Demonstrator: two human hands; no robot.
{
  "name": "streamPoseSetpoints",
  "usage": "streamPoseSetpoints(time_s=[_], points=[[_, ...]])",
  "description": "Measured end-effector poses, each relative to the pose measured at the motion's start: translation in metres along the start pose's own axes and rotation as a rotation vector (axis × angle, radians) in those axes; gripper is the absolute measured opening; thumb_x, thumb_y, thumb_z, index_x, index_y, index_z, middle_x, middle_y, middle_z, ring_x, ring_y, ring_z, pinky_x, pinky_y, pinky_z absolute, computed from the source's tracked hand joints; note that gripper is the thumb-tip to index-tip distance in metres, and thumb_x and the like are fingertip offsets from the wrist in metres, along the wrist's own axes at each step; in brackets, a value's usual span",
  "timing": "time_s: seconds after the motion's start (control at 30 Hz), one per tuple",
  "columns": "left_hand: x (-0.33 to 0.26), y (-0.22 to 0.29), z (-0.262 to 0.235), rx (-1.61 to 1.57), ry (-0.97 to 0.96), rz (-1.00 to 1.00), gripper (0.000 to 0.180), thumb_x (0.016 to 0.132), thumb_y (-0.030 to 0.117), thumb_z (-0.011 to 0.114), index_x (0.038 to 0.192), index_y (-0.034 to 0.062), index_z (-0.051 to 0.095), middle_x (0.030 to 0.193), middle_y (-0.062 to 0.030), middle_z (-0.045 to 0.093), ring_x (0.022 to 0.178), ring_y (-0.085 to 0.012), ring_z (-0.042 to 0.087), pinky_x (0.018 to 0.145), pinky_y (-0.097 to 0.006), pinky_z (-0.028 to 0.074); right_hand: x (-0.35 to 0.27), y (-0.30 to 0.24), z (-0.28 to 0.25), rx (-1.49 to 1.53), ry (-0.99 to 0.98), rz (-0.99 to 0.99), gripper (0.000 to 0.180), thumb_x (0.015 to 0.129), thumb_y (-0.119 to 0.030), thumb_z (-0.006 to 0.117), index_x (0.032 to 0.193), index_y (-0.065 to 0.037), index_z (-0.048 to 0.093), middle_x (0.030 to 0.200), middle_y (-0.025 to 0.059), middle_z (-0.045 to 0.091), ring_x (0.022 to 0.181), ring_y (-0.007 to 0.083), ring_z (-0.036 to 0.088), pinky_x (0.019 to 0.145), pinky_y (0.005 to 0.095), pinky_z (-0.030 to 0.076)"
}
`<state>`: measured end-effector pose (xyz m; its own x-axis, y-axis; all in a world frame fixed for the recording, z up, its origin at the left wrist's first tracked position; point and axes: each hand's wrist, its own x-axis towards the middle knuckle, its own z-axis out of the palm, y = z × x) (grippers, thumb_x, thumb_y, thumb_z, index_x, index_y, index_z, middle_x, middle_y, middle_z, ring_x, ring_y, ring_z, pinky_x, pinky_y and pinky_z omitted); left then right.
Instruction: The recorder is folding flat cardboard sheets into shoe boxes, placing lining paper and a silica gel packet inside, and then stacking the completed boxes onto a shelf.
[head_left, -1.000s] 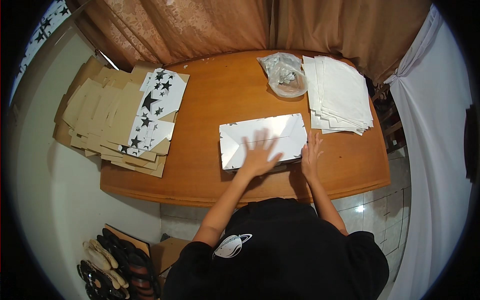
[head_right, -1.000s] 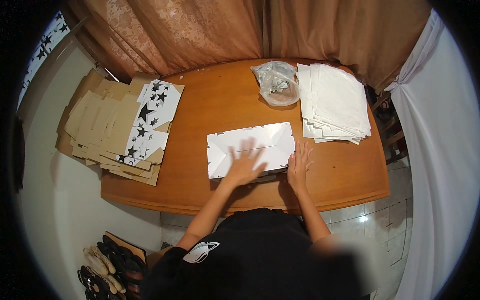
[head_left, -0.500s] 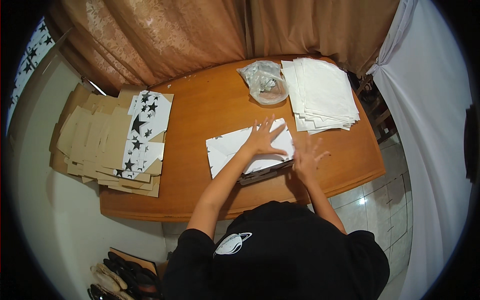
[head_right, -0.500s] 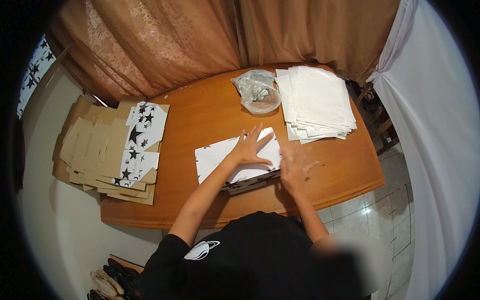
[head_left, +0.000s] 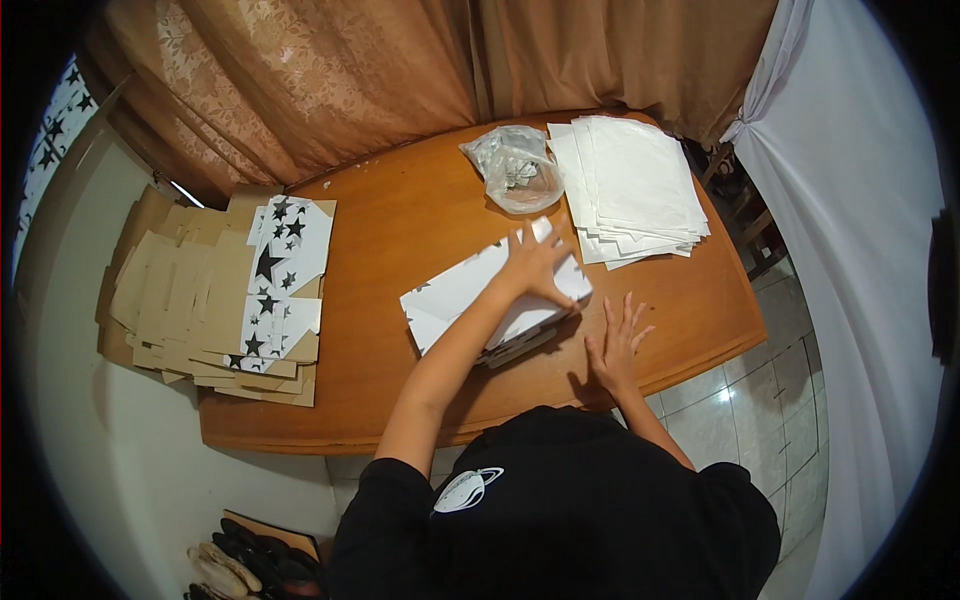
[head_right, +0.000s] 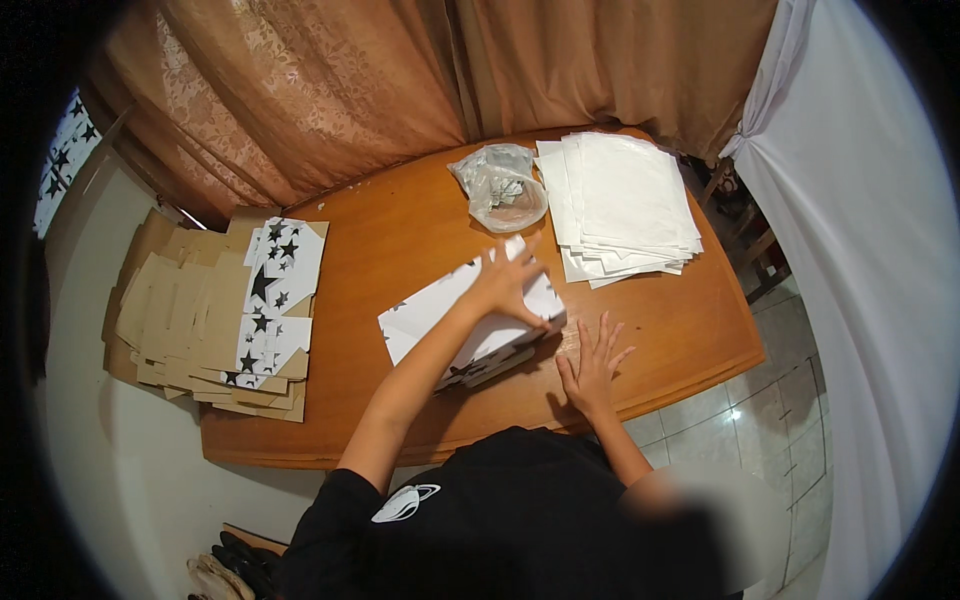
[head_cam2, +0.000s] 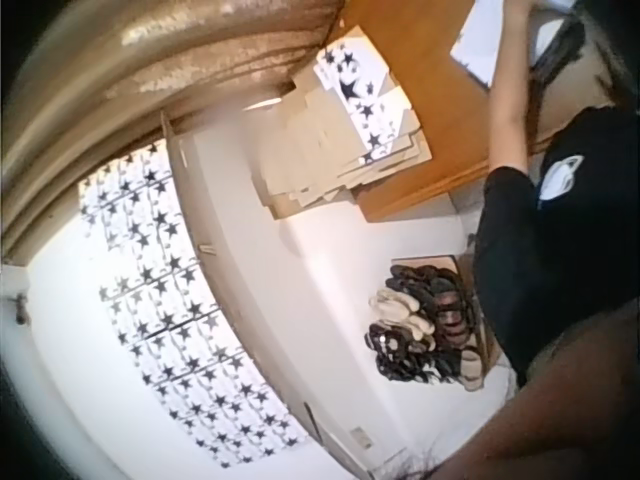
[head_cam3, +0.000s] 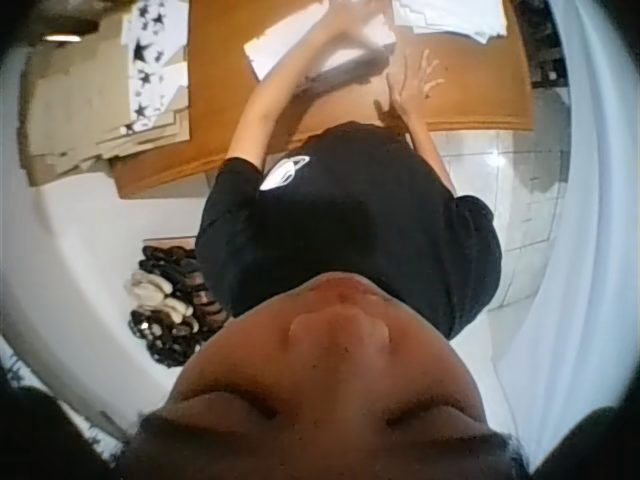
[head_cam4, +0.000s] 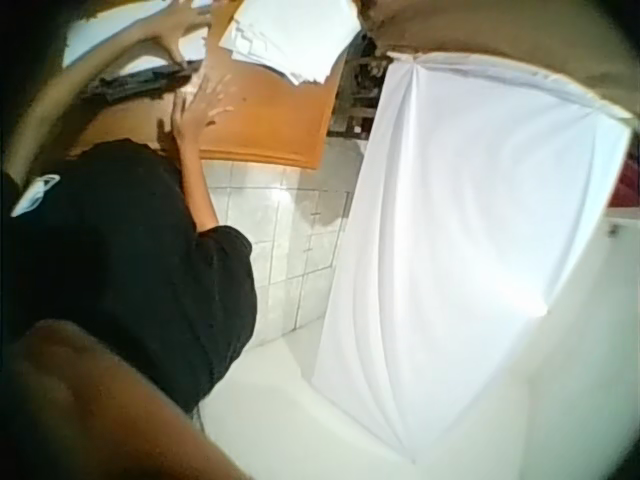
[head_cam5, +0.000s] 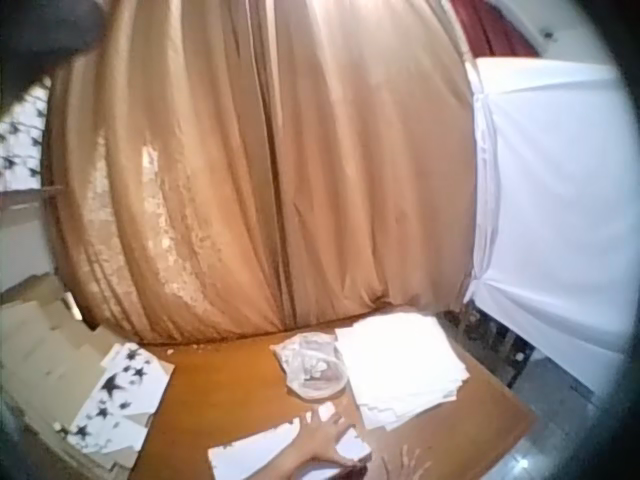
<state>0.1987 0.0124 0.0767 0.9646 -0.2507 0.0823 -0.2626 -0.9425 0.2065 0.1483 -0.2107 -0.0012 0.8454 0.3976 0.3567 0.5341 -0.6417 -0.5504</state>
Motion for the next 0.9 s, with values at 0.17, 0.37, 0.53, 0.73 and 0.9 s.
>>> streamPoseSetpoints(time_s=[0.17,0.37,0.53,0.73,0.9], points=[[-0.014,0.021,-0.084,-0.114,0.667,-0.076,0.077,0.036,0.054,0.079,0.099,0.0153,0.057,0.142,-0.0125,0.027,0.114,-0.0458,0.03,0.087,-0.054,0.031,0.027,-0.014,-0.008,0.03,0.032,-0.073,0.096,0.07,-0.058,0.059,0.139,-0.007,0.017,0.145,0.0167,0.011,0.133,0.0423,-0.002,0.094,0.0661,-0.012],[-0.054,0.015,-0.078,-0.401,1.254,0.005,0.094,0.04,0.055,0.082,0.113,0.0084,0.044,0.124,-0.0188,0.033,0.117,-0.0352,0.032,0.098,-0.049,0.027,0.078,-0.046,-0.016,0.102,0.146,-0.287,0.12,0.053,-0.061,0.071,0.14,-0.005,0.01,0.145,0.0131,0.016,0.134,0.0393,0.002,0.094,0.0659,-0.012],[-0.108,-0.004,-0.026,-0.536,1.291,-0.122,0.102,0.047,0.062,0.076,0.121,0.005,0.035,0.127,-0.0171,0.028,0.12,-0.0324,0.028,0.1,-0.047,0.025,0.092,-0.048,-0.019,0.051,0.09,-0.545,0.115,0.049,-0.054,0.074,0.138,-0.008,0.018,0.139,0.0125,0.028,0.134,0.0363,0.012,0.094,0.0673,-0.012],[-0.185,-0.044,-0.02,-0.827,1.12,-0.299,0.076,0.08,0.064,0.043,0.119,-0.0011,0.046,0.121,-0.0197,0.041,0.116,-0.0316,0.039,0.101,-0.04,0.025,0.077,-0.04,-0.005,0.025,-0.029,-0.734,0.098,0.054,-0.065,0.066,0.136,-0.025,0.029,0.139,0.0107,0.028,0.133,0.0383,0.01,0.094,0.0678,-0.013],[-0.204,-0.057,-0.042,-0.791,0.738,-0.371,0.058,0.091,0.042,0.038,0.128,-0.0031,0.039,0.133,-0.0161,0.039,0.122,-0.0251,0.037,0.101,-0.032,0.027,0.061,-0.055,0.002,0.085,-0.104,-0.931,0.077,0.063,-0.066,0.06,0.128,-0.028,0.045,0.142,0.0087,0.025,0.135,0.0327,0.002,0.097,0.0648,-0.014]])
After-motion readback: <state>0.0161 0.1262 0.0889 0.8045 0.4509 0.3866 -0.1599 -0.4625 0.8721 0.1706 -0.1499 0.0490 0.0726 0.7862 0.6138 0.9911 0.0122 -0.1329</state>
